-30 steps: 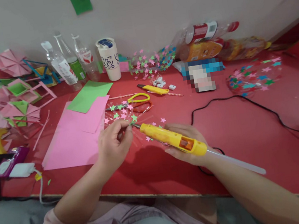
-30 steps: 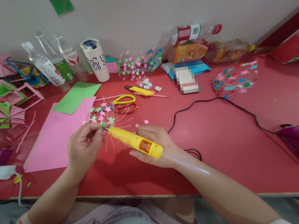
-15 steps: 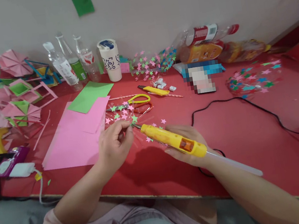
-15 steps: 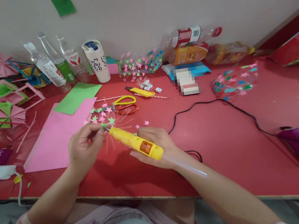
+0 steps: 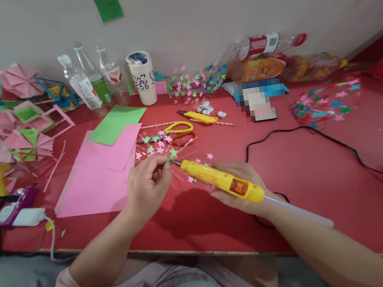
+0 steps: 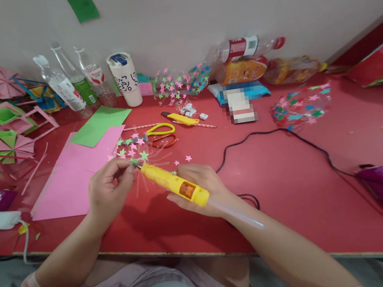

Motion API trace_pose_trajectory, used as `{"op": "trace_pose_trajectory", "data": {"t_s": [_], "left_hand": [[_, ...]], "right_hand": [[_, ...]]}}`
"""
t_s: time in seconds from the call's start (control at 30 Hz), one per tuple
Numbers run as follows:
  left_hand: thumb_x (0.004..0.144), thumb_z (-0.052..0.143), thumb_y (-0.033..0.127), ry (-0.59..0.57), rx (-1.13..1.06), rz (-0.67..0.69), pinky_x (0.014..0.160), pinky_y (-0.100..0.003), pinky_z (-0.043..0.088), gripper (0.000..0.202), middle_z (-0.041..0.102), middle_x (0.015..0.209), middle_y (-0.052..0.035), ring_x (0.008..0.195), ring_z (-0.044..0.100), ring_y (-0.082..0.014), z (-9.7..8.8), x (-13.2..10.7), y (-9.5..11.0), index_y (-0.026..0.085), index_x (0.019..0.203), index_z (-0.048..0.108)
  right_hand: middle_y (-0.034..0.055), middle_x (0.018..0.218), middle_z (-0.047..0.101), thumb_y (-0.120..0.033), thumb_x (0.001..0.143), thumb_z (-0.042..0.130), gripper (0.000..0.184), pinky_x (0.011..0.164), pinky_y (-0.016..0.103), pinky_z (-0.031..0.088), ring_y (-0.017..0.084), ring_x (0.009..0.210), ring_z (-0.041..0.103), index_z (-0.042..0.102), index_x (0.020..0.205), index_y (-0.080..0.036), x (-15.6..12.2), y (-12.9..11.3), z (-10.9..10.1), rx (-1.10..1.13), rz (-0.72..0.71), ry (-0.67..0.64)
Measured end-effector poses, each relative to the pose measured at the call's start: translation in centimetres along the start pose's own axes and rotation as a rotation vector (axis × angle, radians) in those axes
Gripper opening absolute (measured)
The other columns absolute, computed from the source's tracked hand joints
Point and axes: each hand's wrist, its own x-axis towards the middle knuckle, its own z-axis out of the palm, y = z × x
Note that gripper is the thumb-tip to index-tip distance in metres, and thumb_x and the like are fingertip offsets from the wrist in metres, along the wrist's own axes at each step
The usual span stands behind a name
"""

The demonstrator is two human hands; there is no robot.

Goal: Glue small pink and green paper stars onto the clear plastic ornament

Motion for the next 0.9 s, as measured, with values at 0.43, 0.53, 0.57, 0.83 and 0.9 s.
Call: {"op": "trace_pose_trajectory", "data": {"t_s": [0.43,0.53,0.57,0.83,0.9], "left_hand": [[0.085,0.05,0.018,0.046,0.133,0.134,0.05,-0.02,0.036,0.011,0.059,0.061,0.0039,0.048,0.046,-0.0068,0.1,0.0,-0.4,0.019,0.077,0.057],[0.086,0.049,0.016,0.076,0.281,0.29,0.051,-0.021,0.035,0.011,0.061,0.063,0.0027,0.05,0.048,-0.0075,0.1,-0.1,-0.9,0.018,0.079,0.057],[0.086,0.049,0.015,0.081,0.324,0.337,0.051,-0.022,0.034,0.011,0.061,0.063,0.0027,0.05,0.048,-0.0077,0.1,-0.2,-1.0,0.018,0.079,0.057],[0.087,0.051,0.016,-0.026,0.003,0.171,0.054,-0.02,0.04,0.01,0.061,0.066,0.002,0.055,0.052,-0.0076,-0.4,-0.1,-0.4,0.019,0.082,0.059],[0.088,0.05,0.019,-0.089,-0.191,-0.012,0.052,-0.02,0.041,0.011,0.059,0.064,0.0024,0.055,0.052,-0.0077,-0.5,0.0,-0.3,0.019,0.08,0.058]], "right_hand": [[-0.0033,0.059,0.044,-0.041,0.089,0.051,0.028,0.049,0.027,0.029,0.011,0.05,0.042,0.043,0.069,-0.023,-0.1,0.1,0.0,0.022,0.048,-0.03],[-0.0039,0.058,0.042,-0.042,0.09,0.05,0.03,0.048,0.026,0.029,0.011,0.05,0.04,0.042,0.068,-0.023,0.0,-0.1,-0.1,0.0,0.048,-0.041],[-0.0042,0.058,0.04,-0.042,0.09,0.05,0.031,0.048,0.026,0.028,0.01,0.049,0.039,0.041,0.067,-0.023,0.1,-0.1,-0.1,-0.017,0.045,-0.042],[0.002,0.081,0.056,-0.032,0.088,0.055,0.014,0.057,0.026,0.04,0.014,0.067,0.053,0.046,0.08,-0.024,0.4,1.7,-2.0,-0.174,0.211,0.112],[0.0045,0.085,0.056,-0.028,0.087,0.053,0.008,0.065,0.029,0.044,0.017,0.076,0.055,0.047,0.083,-0.023,0.3,3.2,-2.7,-0.218,0.268,0.03]]}}
